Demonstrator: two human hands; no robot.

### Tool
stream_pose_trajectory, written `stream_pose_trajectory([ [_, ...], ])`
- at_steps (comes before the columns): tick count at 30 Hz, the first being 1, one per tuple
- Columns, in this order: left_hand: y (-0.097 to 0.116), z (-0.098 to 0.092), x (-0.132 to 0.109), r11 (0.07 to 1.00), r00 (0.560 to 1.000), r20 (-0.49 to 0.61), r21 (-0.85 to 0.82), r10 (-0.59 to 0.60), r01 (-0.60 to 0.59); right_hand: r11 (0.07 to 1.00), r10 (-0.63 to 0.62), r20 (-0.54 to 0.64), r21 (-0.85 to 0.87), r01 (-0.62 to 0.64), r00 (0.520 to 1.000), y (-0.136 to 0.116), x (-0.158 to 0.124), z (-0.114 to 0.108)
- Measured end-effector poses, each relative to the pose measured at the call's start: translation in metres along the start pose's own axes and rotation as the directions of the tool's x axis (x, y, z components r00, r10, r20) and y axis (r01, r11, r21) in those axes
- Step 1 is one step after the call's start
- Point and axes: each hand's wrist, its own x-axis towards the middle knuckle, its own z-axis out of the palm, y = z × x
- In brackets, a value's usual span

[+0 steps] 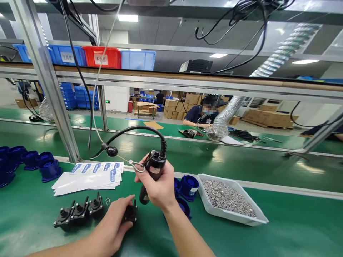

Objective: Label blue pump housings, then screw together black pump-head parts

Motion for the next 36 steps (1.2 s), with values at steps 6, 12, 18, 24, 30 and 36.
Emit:
stream_pose_trajectory([
  [6,-0.010,0.002,0.005,0.965,0.980,-0.056,-0.196,-0.190,0.176,0.999,0.027,0.012,-0.038,-0.026,1.000,0.019,0.007,-0.001],
  [12,0.002,-0.004,0.013,0.945,0.975,-0.004,-0.248,-0.221,0.213,0.996,0.076,0.038,0.046,-0.078,0.996,0.018,0.006,0.002],
  [18,0.004,-0.007,0.014,0.929,0.971,0.003,-0.290,-0.238,0.229,0.996,0.082,0.049,0.042,-0.084,0.995,0.021,0.003,0.007],
  [24,0.003,-0.006,0.013,0.912,0.964,0.005,-0.324,-0.265,0.253,0.993,0.115,0.048,0.013,-0.116,0.992,0.020,0.002,0.009],
  [30,0.003,-0.006,0.016,0.884,0.958,0.032,-0.376,-0.285,0.276,0.992,0.124,0.033,-0.005,-0.124,0.992,0.029,-0.002,0.017],
  [36,0.003,-0.005,0.016,0.864,0.950,0.030,-0.407,-0.310,0.295,0.992,0.119,0.020,0.032,-0.120,0.993,0.040,-0.003,0.018],
])
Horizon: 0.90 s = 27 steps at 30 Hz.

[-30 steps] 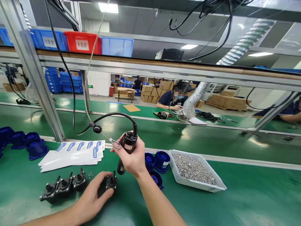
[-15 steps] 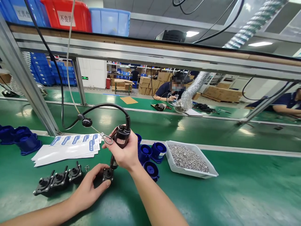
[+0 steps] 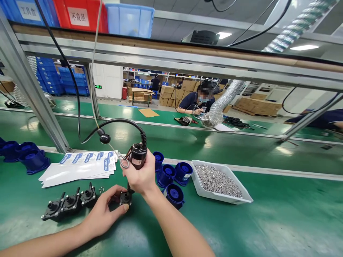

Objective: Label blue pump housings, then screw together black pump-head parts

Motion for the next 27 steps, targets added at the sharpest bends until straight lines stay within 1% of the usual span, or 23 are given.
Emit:
stream_pose_trajectory([
  [4,0.003,0.001,0.000,0.999,1.000,0.000,-0.029,0.015,-0.015,1.000,-0.019,0.012,0.016,0.019,1.000,-0.002,-0.003,0.002],
  [10,0.004,0.003,-0.002,0.998,1.000,0.000,-0.055,0.019,-0.019,0.998,-0.044,-0.017,-0.038,0.043,0.999,-0.003,-0.007,0.005],
  [14,0.003,0.002,-0.001,0.998,0.999,0.006,-0.052,0.032,-0.032,0.998,-0.037,-0.016,-0.043,0.036,0.999,0.000,-0.004,0.002],
  [16,0.002,0.002,0.001,0.998,0.999,0.012,-0.046,0.043,-0.042,0.998,-0.026,-0.017,-0.062,0.025,1.000,-0.005,-0.001,0.000],
  [19,-0.001,0.002,0.004,0.996,0.997,0.017,-0.056,0.073,-0.072,0.996,-0.018,-0.032,-0.089,0.015,0.999,-0.020,0.000,-0.001],
  [22,-0.003,0.003,0.006,0.990,0.992,0.037,-0.075,0.124,-0.121,0.999,-0.008,-0.026,-0.040,0.006,1.000,-0.036,-0.006,0.003],
  [24,-0.004,0.004,0.006,0.986,0.988,0.045,-0.085,0.147,-0.143,1.000,0.003,-0.030,0.000,-0.003,1.000,-0.040,-0.012,0.008],
  [27,-0.004,0.005,0.006,0.985,0.988,0.036,-0.089,0.149,-0.145,0.999,0.004,-0.043,0.038,-0.002,0.999,-0.036,-0.017,0.015],
])
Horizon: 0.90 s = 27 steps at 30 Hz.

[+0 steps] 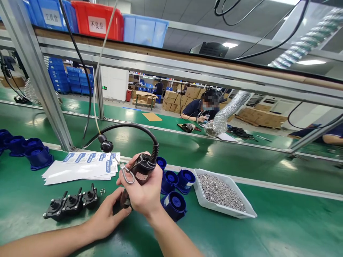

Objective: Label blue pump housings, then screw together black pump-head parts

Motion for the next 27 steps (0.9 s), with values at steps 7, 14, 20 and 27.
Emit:
stream_pose_trajectory([
  [7,0.001,0.002,-0.002,1.000,1.000,-0.006,0.004,-0.019,0.019,1.000,0.001,0.039,0.022,-0.002,0.999,0.006,0.003,-0.001],
  [14,-0.008,0.002,-0.001,1.000,1.000,-0.020,0.021,-0.015,0.015,0.999,0.009,0.068,0.035,-0.011,0.998,0.015,-0.001,0.002],
  [20,-0.013,0.007,-0.001,0.998,0.999,-0.053,-0.064,0.011,-0.014,1.000,-0.020,0.072,0.022,0.019,0.997,0.024,-0.010,0.010],
  [27,-0.016,0.009,-0.001,0.997,0.997,-0.071,-0.078,0.006,-0.011,0.998,0.037,0.045,0.047,-0.039,0.998,0.027,-0.009,0.013],
])
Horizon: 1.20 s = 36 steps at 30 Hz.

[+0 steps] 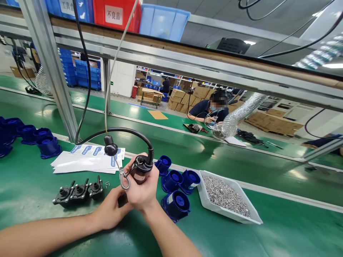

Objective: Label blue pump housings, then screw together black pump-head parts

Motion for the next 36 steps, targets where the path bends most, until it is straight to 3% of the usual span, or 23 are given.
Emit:
stream_pose_trajectory([
  [7,0.003,-0.002,0.002,0.999,1.000,0.018,-0.024,-0.024,0.025,0.999,-0.001,0.013,0.049,0.000,1.000,-0.003,0.003,0.001],
  [12,0.001,-0.001,0.003,0.999,0.999,-0.007,-0.016,-0.040,0.039,1.000,-0.004,-0.033,-0.015,0.004,0.999,0.003,0.000,0.000],
  [16,0.006,0.000,0.004,0.997,0.996,0.038,-0.022,-0.078,0.078,0.999,0.030,0.028,-0.042,-0.029,0.999,-0.004,0.011,-0.005],
  [22,0.017,-0.004,0.003,0.991,0.989,0.085,0.063,-0.124,0.118,0.995,-0.100,-0.106,-0.040,0.096,0.989,-0.020,0.034,-0.017],
  [36,0.014,-0.006,0.005,0.990,0.987,0.091,0.047,-0.136,0.132,0.996,-0.027,-0.034,-0.083,0.024,0.999,-0.008,0.032,-0.018],
])
